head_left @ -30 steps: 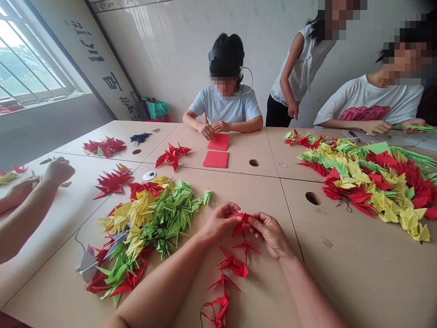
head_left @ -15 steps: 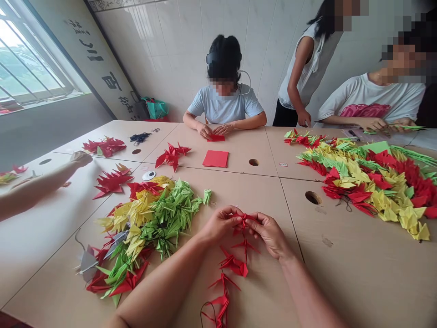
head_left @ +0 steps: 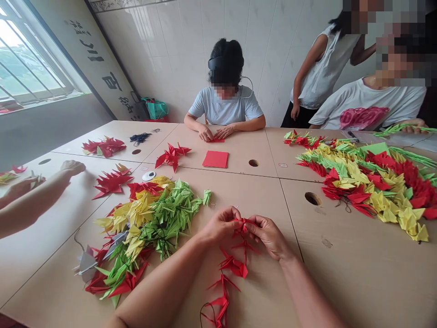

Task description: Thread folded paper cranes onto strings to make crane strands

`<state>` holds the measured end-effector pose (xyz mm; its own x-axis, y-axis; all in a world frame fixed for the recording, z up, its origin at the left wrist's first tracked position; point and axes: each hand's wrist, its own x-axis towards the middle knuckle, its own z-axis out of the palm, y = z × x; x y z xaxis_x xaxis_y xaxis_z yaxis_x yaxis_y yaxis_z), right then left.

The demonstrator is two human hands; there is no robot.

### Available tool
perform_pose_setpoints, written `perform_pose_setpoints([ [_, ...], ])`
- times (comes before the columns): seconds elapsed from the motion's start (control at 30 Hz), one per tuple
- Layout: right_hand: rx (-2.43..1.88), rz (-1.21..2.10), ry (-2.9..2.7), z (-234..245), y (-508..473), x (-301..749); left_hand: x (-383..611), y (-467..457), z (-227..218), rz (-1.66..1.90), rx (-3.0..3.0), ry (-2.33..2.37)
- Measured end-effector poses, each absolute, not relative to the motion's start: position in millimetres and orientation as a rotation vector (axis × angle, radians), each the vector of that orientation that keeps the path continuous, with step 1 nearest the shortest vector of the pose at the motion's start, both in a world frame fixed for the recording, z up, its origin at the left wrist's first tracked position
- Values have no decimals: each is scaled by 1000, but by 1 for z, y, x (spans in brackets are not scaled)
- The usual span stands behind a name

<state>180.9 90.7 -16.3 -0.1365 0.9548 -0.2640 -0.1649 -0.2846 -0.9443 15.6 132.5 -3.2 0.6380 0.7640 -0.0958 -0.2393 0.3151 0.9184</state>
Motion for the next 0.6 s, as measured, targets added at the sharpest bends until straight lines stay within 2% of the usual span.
perform_pose_setpoints([
  [0.6,-1205,1583,-1035,-9,88,180,15,131,-2,647,1092,544],
])
